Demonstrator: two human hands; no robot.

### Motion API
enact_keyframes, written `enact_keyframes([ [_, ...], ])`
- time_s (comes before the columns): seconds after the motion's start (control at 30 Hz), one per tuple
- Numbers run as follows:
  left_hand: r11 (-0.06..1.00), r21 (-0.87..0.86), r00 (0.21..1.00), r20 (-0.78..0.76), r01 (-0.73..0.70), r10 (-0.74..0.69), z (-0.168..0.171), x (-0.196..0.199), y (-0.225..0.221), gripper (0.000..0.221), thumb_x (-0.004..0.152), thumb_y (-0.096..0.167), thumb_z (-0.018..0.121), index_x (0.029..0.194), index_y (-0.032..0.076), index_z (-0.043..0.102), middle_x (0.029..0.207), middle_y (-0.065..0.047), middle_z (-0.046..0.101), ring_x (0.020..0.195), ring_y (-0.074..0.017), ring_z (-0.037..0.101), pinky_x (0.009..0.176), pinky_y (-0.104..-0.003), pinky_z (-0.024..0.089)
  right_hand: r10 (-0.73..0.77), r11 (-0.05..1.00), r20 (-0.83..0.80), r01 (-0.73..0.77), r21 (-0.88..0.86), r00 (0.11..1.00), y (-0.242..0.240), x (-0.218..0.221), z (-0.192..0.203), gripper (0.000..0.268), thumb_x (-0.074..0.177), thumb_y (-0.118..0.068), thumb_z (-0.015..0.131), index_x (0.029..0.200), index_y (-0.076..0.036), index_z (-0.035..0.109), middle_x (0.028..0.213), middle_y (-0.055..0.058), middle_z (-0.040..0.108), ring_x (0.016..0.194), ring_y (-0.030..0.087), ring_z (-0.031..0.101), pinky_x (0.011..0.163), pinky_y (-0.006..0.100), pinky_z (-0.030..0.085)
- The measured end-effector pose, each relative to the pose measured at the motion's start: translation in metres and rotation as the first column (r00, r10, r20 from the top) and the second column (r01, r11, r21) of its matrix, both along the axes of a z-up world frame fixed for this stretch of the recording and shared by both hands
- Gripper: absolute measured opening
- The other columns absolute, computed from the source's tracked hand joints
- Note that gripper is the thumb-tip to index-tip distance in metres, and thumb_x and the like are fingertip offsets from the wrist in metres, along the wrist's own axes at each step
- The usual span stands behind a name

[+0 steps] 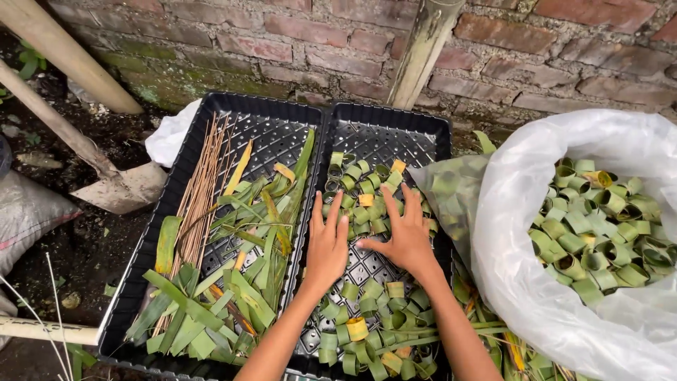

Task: Picking up folded green leaf bundles from trays and placing them into a large plastic bag, followed by sorting and arranging the remaining bundles.

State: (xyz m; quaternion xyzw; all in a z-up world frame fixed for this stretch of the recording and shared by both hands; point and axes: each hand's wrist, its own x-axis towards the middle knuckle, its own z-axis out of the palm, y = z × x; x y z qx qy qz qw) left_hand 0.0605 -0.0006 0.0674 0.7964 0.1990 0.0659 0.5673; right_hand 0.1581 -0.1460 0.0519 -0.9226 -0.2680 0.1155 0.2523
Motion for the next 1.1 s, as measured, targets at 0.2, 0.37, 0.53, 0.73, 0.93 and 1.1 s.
enact_keyframes([
  [0.2,0.996,-0.044,0.997,-0.004,-0.080,0.080,-0.036,0.019,-0.002,0.054,0.112,0.032,0.028,0.161,0.011,0.028,0.159,-0.030,0.022,0.149,-0.0511,0.022,0.114,-0.069,0.029,0.071,0.997,-0.062,-0.070,0.026,0.996,0.011,0.010,-0.030,0.120,0.068,-0.054,0.093,0.164,-0.030,0.024,0.167,0.021,0.010,0.155,0.049,0.009,0.115,0.078,0.008],
  [0.37,0.979,-0.140,0.988,0.030,-0.145,0.151,-0.027,0.024,-0.005,0.052,0.112,0.029,0.030,0.159,0.007,0.032,0.154,-0.027,0.033,0.145,-0.0495,0.030,0.114,-0.065,0.028,0.162,0.973,-0.031,-0.155,0.171,0.986,0.021,-0.002,-0.031,0.113,0.071,-0.032,0.095,0.162,-0.025,0.029,0.165,0.022,0.012,0.151,0.053,0.015,0.114,0.077,0.014],
  [0.53,0.945,-0.252,0.977,0.004,-0.207,0.215,-0.027,0.023,-0.011,0.051,0.111,0.030,0.030,0.158,0.009,0.034,0.149,-0.026,0.042,0.140,-0.0498,0.040,0.111,-0.067,0.032,0.229,0.962,0.023,-0.230,0.151,0.973,0.025,-0.020,-0.036,0.101,0.073,-0.032,0.091,0.158,-0.028,0.036,0.163,0.017,0.018,0.150,0.051,0.020,0.110,0.063,0.031],
  [0.73,0.948,-0.246,0.979,-0.004,-0.200,0.205,-0.048,0.020,-0.012,0.045,0.112,0.030,0.032,0.150,0.010,0.046,0.140,-0.023,0.054,0.133,-0.0497,0.048,0.105,-0.066,0.040,0.248,0.959,0.165,-0.266,0.096,0.955,0.025,-0.030,-0.066,0.072,0.071,-0.031,0.084,0.135,-0.012,0.057,0.154,0.014,0.033,0.135,0.047,0.042,0.093,0.052,0.047],
  [0.93,0.962,-0.208,0.974,0.101,-0.177,0.201,-0.050,0.019,-0.018,0.037,0.111,0.026,0.038,0.129,0.014,0.068,0.122,-0.013,0.063,0.122,-0.0376,0.060,0.107,-0.052,0.044,0.138,0.918,0.164,-0.188,0.348,0.977,0.022,-0.036,-0.060,0.051,0.078,-0.012,0.079,0.125,-0.011,0.061,0.143,0.010,0.040,0.120,0.049,0.056,0.086,0.055,0.060],
  [1.1,0.970,-0.214,0.965,0.209,-0.116,0.161,-0.046,0.016,-0.026,0.036,0.113,0.018,0.036,0.136,0.009,0.062,0.121,-0.016,0.056,0.119,-0.0435,0.057,0.103,-0.058,0.045,0.013,0.809,-0.099,0.048,0.585,0.995,0.010,-0.032,-0.054,0.027,0.091,-0.002,0.068,0.117,-0.012,0.065,0.122,0.009,0.052,0.114,0.047,0.061,0.089,0.064,0.056],
])
